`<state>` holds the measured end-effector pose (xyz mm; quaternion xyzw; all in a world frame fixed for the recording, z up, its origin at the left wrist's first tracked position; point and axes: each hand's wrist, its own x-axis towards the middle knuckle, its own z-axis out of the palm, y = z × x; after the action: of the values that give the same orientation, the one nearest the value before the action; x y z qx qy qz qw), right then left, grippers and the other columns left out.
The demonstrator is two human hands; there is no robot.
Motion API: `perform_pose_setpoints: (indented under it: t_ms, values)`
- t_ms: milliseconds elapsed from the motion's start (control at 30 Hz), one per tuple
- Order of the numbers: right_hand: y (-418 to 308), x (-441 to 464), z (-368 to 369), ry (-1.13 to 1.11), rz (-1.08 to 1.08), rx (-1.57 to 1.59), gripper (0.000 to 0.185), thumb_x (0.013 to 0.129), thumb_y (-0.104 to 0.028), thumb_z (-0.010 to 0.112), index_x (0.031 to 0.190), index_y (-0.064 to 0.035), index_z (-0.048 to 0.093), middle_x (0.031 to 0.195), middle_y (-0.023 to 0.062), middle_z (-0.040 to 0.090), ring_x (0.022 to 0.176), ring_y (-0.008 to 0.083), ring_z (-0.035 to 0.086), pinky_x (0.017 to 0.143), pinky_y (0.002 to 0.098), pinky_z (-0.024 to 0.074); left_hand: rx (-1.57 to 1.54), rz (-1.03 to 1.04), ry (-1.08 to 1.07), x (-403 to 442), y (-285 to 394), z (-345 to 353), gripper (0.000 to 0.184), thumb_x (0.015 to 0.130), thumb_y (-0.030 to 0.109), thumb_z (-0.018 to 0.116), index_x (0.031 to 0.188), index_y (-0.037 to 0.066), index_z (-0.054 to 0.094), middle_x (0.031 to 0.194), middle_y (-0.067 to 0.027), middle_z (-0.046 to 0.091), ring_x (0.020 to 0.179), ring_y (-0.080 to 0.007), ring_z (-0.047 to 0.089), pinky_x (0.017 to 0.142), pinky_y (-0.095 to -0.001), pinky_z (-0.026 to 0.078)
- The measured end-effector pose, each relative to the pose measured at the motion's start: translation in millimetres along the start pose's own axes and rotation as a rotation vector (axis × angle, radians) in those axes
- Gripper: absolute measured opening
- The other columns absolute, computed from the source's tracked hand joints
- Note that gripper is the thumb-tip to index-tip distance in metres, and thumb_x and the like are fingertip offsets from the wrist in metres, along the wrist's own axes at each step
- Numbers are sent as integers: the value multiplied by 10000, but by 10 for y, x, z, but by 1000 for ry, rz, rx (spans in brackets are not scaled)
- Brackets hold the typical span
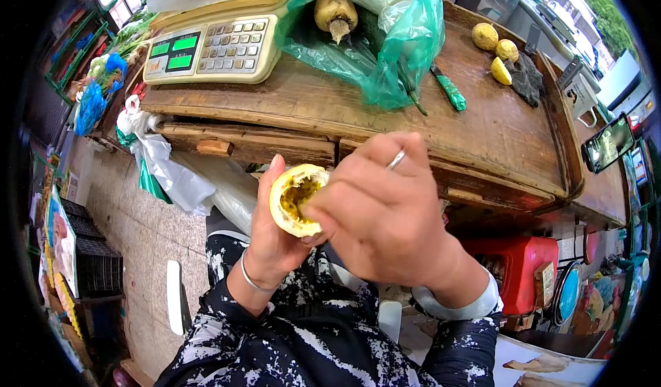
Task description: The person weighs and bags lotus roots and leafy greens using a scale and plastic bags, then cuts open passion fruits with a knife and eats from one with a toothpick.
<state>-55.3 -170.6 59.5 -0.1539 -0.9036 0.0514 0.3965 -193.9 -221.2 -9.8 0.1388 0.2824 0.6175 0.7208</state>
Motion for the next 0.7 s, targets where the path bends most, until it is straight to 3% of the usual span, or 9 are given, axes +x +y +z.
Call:
perform_pose_setpoints:
  t_ms: [233,367,467,600,700]
  values:
    - [-126,-44,143,123,-70,-81,142,636,-104,718,753,-100,636,686,-12,556,634,187,490,680,329,335,12,38,70,27,-35,-4,500,936,536,304,929,107,561,695,-3,565,483,-72,469,373,-199,324]
    - [-83,-134,89,36,-81,-81,128,650,-121,717,752,-98,643,673,-7,542,636,186,487,680,330,335,-44,-32,32,-33,47,-30,521,927,552,317,928,99,573,681,-19,572,482,-87,476,374,-202,324]
    - [-62,-134,29,7,-23,-76,194,576,-114,695,760,-94,636,733,-12,564,665,168,523,696,342,345,-82,-54,-72,-17,30,-94,533,922,560,321,916,97,583,684,-26,580,475,-91,478,371,-204,325]
    - [-102,-117,64,104,-38,-79,188,589,-104,708,763,-94,640,721,-8,557,654,170,520,694,341,336,-37,-33,33,-11,29,-11,542,921,563,320,908,92,588,685,-29,586,468,-94,478,367,-202,322]
    - [-106,-135,41,-19,-34,-14,180,600,-86,707,767,-96,641,710,-7,552,659,176,517,700,338,331,-50,49,44,-14,43,-34,543,923,560,315,913,90,588,683,-32,588,460,-96,474,361,-200,318]
